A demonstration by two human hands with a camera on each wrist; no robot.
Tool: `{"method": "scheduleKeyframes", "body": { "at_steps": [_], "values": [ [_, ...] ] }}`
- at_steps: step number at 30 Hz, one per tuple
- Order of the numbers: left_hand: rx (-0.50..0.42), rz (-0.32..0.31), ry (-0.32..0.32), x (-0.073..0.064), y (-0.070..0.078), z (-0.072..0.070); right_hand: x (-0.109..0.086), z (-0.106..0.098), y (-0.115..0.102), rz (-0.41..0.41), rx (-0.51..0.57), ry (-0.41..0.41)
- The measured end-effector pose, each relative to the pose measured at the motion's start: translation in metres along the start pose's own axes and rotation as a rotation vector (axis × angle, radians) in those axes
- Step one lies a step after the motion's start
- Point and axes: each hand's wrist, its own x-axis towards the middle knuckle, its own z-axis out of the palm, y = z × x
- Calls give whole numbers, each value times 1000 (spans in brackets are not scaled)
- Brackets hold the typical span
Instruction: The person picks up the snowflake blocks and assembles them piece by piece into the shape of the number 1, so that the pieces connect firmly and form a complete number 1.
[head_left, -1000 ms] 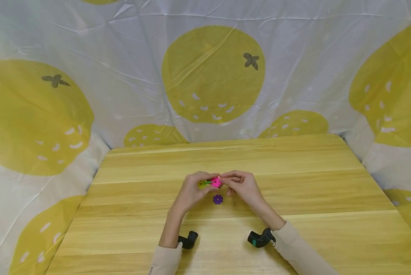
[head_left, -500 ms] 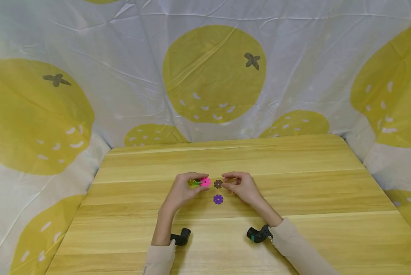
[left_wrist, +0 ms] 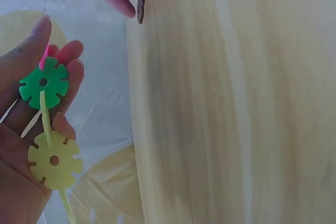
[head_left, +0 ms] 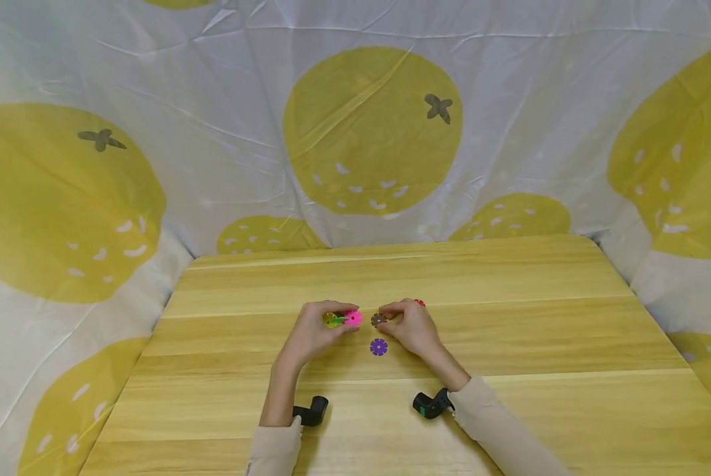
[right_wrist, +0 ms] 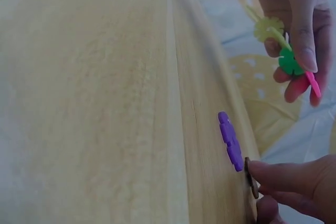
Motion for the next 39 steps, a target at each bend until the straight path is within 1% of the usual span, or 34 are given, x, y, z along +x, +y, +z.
{"method": "scheduleKeyframes", "body": {
  "at_steps": [3,6,19,22,24,27,31,34,36,39],
  "values": [
    [-10,-5,-5,0,0,0,-1,1,-2,-2,-40,20],
    [-13,-14,-10,1,0,1,-2,0,-4,1,-55,28],
    [-15,-29,-19,0,1,2,-1,0,-5,10,-84,34],
    [-18,-31,-23,0,1,2,-2,0,-4,-2,-73,37],
    [-17,-28,-28,0,1,2,-3,-1,-3,-20,-40,34],
    [-17,-26,-34,0,2,2,-3,-4,1,-44,45,7],
    [-18,-32,-43,0,2,2,-5,-13,4,-63,186,-71],
    [-19,-29,-52,-1,2,2,-8,-20,4,-95,278,-133],
    [-20,-15,-61,-1,2,2,-9,-24,4,-120,334,-171],
    [-18,11,-77,-1,3,1,-12,-27,2,-162,381,-192]
  ]
}}
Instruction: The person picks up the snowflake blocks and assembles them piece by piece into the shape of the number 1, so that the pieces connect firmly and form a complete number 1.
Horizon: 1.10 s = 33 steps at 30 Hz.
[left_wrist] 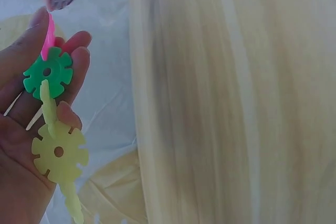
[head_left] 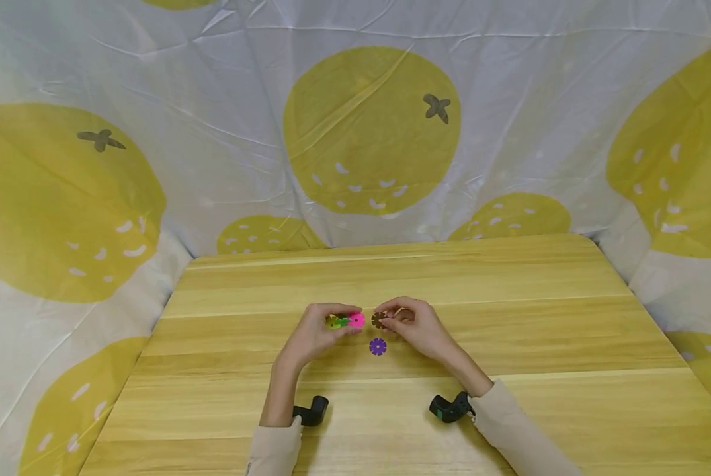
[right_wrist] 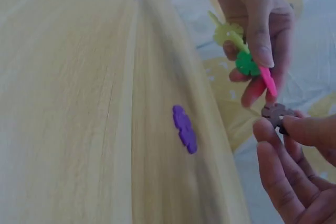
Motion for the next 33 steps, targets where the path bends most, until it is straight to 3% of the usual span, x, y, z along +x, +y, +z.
{"method": "scheduleKeyframes", "body": {
  "at_steps": [10,18,27,33],
  "values": [
    [-56,6,-36,0,4,0,-4,3,-9,-88,40,-5],
    [-101,-4,-51,0,6,0,-7,2,-10,-177,8,20],
    [-121,50,-47,3,11,4,-8,0,-12,-313,-35,63],
    [-121,44,-56,2,9,4,-8,4,-9,-334,-32,47]
  ]
}}
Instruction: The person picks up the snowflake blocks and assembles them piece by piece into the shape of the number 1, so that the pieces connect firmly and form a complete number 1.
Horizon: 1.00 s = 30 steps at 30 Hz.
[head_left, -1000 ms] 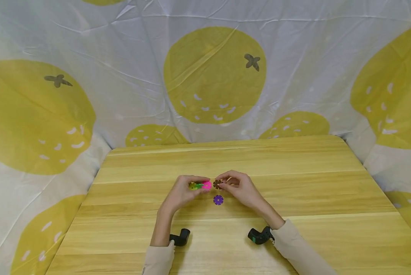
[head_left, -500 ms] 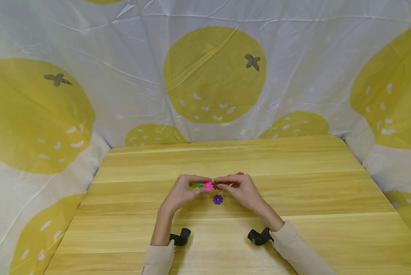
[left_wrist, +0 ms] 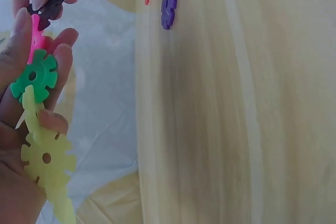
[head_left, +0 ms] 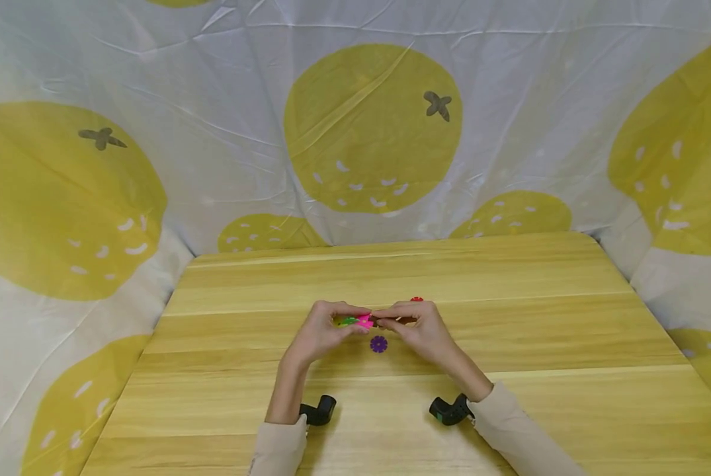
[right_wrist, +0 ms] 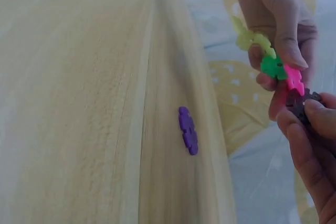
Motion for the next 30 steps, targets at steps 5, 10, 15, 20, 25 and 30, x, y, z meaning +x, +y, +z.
{"method": "scheduleKeyframes", "body": {
  "at_steps": [5,10,15,20,25,30],
  "values": [
    [12,-32,-29,0,-4,-1,0,1,-1,36,-36,-21],
    [106,-27,-48,0,-3,1,1,-1,-1,182,6,-25],
    [141,33,-12,3,0,7,1,-2,2,316,102,36],
    [126,96,52,6,-1,14,3,-1,2,429,205,100],
    [66,112,91,8,0,20,3,-1,1,526,304,130],
    [41,97,101,8,0,21,4,-4,1,553,308,124]
  ]
}}
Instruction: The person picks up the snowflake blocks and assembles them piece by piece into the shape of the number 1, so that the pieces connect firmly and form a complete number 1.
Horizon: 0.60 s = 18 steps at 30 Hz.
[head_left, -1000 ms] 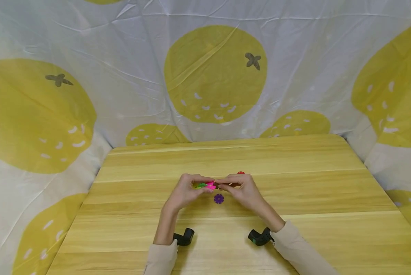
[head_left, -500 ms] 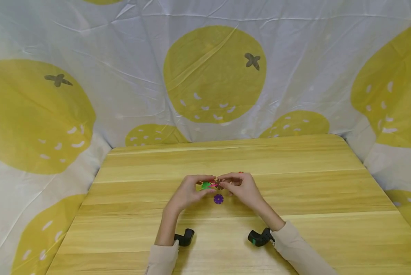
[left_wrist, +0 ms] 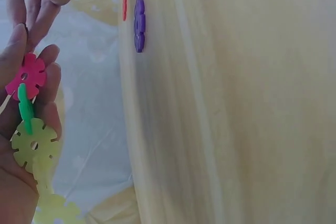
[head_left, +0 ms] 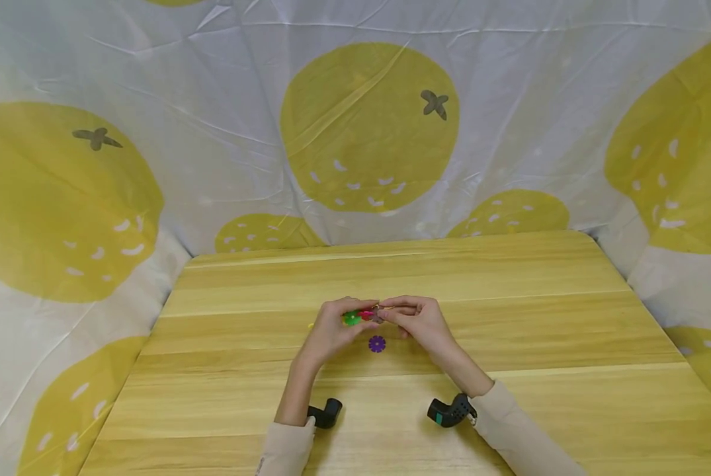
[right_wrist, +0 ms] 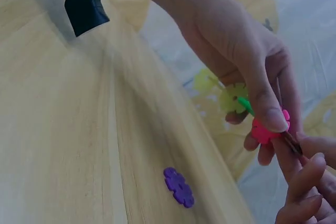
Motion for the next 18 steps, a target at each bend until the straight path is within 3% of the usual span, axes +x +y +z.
{"method": "scheduleKeyframes", "body": {
  "at_steps": [4,11,18],
  "values": [
    [22,-39,-4,-1,-3,-3,4,-11,-2,-9,-40,4],
    [38,-129,-2,-3,-6,-9,11,-48,-2,-12,-167,61],
    [23,-120,4,-4,-6,-12,16,-69,5,-3,-300,108]
  ]
}}
